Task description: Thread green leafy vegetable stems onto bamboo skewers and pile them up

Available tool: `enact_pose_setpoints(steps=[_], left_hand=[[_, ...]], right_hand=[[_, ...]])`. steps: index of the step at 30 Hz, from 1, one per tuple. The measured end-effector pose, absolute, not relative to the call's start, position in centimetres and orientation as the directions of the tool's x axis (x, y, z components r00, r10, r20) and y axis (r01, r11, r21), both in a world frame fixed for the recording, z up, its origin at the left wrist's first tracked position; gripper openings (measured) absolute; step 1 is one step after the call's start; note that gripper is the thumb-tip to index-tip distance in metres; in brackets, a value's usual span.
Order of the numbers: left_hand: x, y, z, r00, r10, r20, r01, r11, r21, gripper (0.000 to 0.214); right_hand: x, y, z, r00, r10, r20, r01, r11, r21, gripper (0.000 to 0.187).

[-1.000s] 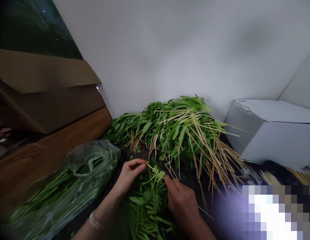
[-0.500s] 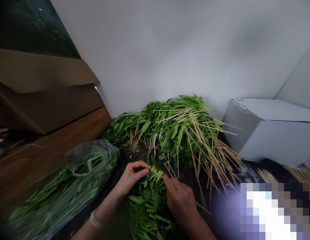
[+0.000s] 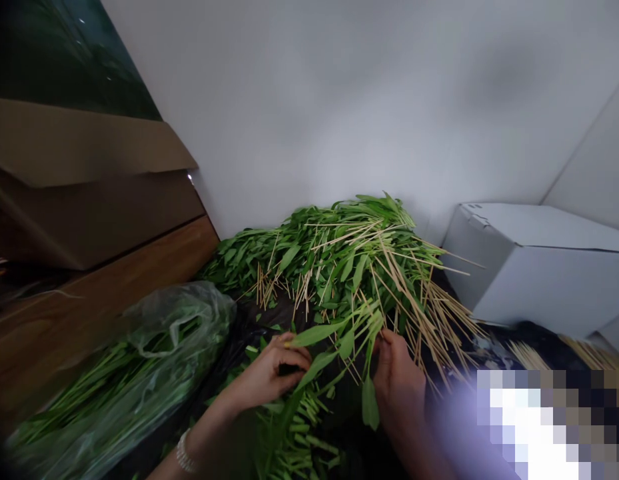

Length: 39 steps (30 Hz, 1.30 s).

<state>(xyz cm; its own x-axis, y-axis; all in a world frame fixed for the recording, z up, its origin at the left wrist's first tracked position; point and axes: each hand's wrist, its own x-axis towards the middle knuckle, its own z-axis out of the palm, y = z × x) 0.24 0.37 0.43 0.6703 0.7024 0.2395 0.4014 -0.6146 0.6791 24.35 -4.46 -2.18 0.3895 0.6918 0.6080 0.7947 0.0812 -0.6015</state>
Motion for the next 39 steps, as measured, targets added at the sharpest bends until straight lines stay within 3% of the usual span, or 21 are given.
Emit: enact_pose_setpoints(steps=[8, 12, 15, 18, 21, 25, 30, 34, 39], left_hand=[[0.6, -0.6, 0.6, 0.788, 0.607, 0.102, 0.448, -0.679, 0.582, 0.011], [0.9, -0.8, 1.0, 0.766, 0.631, 0.122, 0.413, -0.629, 0.658, 0.005], [0.8, -0.4, 1.1, 0.636, 0.739, 0.224, 0.257, -0.476, 0.841, 0.012], [0.1, 0.5, 0.8, 0.36, 0.9, 0.246, 0.008, -0.267, 0.964, 0.015], [-0.5, 1.4, 0.2, 0.148, 0.981, 0.128, -0.212, -0.095, 0.973, 0.026], [-0.3, 1.6, -0.2, 0.097, 0.995, -0.008, -0.323, 0.039, 0.946, 0.036], [-0.1, 1.6, -0.6, 0.084, 0.996, 0.03, -0.287, -0.005, 0.958, 0.029], [-0.5, 2.2, -1.2, 0.015, 0.987, 0.161, -0.152, -0.157, 0.976, 0.023], [-0.5, 2.3, -1.3, -0.013, 0.992, 0.123, -0.167, -0.123, 0.978, 0.032]], right_hand=[[24.0, -4.7, -1.5, 0.339, 0.676, 0.654, 0.792, 0.171, -0.586, 0.025], [24.0, -4.7, -1.7, 0.325, 0.687, 0.65, 0.786, 0.186, -0.589, 0.025], [24.0, -4.8, -1.8, 0.332, 0.687, 0.646, 0.784, 0.18, -0.594, 0.025], [23.9, -4.9, -1.8, 0.308, 0.691, 0.654, 0.783, 0.206, -0.587, 0.023], [23.5, -4.9, -2.0, 0.217, 0.717, 0.663, 0.783, 0.277, -0.556, 0.022], [22.4, -4.8, -2.7, -0.035, 0.699, 0.714, 0.772, 0.473, -0.425, 0.023], [21.3, -4.8, -3.4, -0.202, 0.681, 0.704, 0.756, 0.565, -0.33, 0.03], [21.2, -5.0, -3.3, -0.212, 0.658, 0.723, 0.733, 0.597, -0.328, 0.029], [21.1, -5.2, -3.3, -0.216, 0.605, 0.767, 0.696, 0.646, -0.313, 0.031]])
